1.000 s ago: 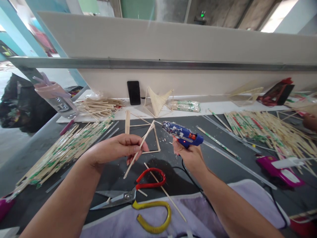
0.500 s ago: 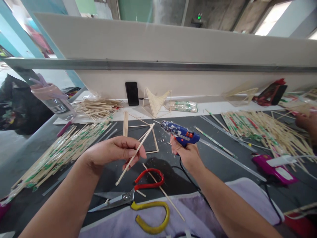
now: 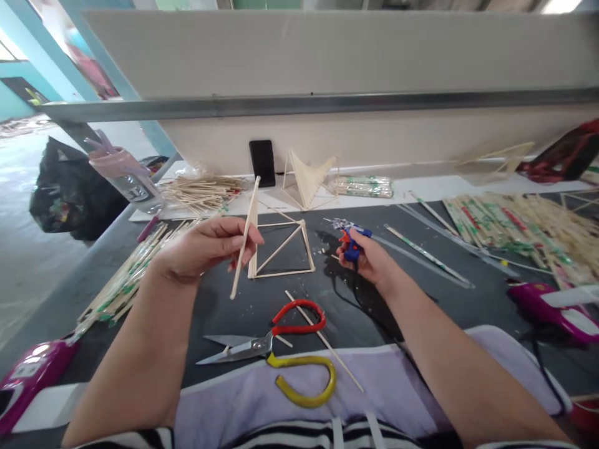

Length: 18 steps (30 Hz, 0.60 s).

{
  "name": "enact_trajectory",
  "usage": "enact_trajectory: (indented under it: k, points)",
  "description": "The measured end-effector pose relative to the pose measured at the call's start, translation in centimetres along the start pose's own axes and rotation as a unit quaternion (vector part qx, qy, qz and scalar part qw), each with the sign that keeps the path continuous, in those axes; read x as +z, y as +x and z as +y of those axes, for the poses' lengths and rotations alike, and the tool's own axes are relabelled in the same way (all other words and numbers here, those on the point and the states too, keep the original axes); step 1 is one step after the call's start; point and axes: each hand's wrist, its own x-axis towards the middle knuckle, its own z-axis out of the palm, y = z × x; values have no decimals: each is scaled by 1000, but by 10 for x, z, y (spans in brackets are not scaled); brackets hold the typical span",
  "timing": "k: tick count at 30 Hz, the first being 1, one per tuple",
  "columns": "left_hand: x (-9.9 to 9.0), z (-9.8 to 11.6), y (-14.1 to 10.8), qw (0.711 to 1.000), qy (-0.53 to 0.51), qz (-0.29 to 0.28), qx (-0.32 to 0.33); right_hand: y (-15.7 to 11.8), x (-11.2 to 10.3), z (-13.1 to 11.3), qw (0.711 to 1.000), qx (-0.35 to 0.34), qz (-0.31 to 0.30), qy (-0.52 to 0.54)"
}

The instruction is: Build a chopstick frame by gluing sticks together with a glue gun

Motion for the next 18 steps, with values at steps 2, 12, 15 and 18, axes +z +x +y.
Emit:
enact_trajectory:
  k: [2,12,15,18]
  points:
    - [-1,1,1,999,32,27,-17,1,-4,-1,999,39,3,-16]
    - [-2,0,5,992,105,45,-54,1,-24,-21,894,95,72,-431]
    - [-3,-1,5,991,109,47,-55,-10,-18,-29,785,-40,142,-601]
    - [-3,-1,6,990,115,55,-53,-21,7,-17,784,-220,105,-571]
